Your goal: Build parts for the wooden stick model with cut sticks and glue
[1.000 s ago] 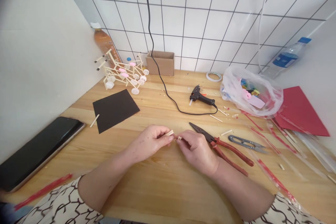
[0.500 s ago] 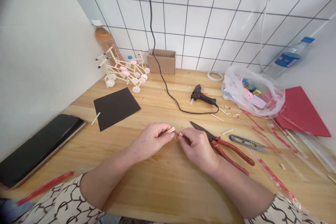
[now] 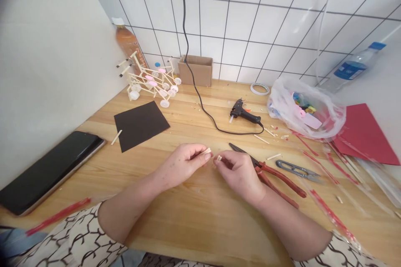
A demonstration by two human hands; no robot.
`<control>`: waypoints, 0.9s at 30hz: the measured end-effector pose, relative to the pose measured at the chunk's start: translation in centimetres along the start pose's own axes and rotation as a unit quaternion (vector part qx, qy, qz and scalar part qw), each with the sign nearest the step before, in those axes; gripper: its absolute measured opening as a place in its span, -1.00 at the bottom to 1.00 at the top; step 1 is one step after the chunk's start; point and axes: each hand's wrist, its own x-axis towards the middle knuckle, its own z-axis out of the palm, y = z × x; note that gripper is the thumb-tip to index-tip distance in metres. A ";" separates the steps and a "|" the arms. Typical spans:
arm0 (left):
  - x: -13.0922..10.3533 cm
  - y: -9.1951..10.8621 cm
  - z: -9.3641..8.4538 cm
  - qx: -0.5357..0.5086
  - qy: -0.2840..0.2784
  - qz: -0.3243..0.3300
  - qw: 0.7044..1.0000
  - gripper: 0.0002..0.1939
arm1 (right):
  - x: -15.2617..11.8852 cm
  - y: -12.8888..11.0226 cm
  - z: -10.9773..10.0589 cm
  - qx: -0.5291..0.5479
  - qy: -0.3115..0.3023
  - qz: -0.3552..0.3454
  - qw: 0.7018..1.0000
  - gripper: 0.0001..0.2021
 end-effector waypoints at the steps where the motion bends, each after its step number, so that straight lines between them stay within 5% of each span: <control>1: 0.0 0.0 0.0 -0.001 0.000 0.001 1.000 -0.69 | 0.1 -0.1 -0.1 0.053 -0.008 0.041 0.998 -0.80; 7: 0.0 0.1 0.0 -0.003 0.001 -0.001 1.000 -0.70 | 0.4 -0.2 -0.5 0.248 -0.057 0.183 0.950 -0.76; 27: 0.0 -0.2 0.1 -0.021 -0.049 -0.056 0.997 -0.70 | 0.3 -0.5 -0.4 0.371 -0.041 0.221 0.901 -0.76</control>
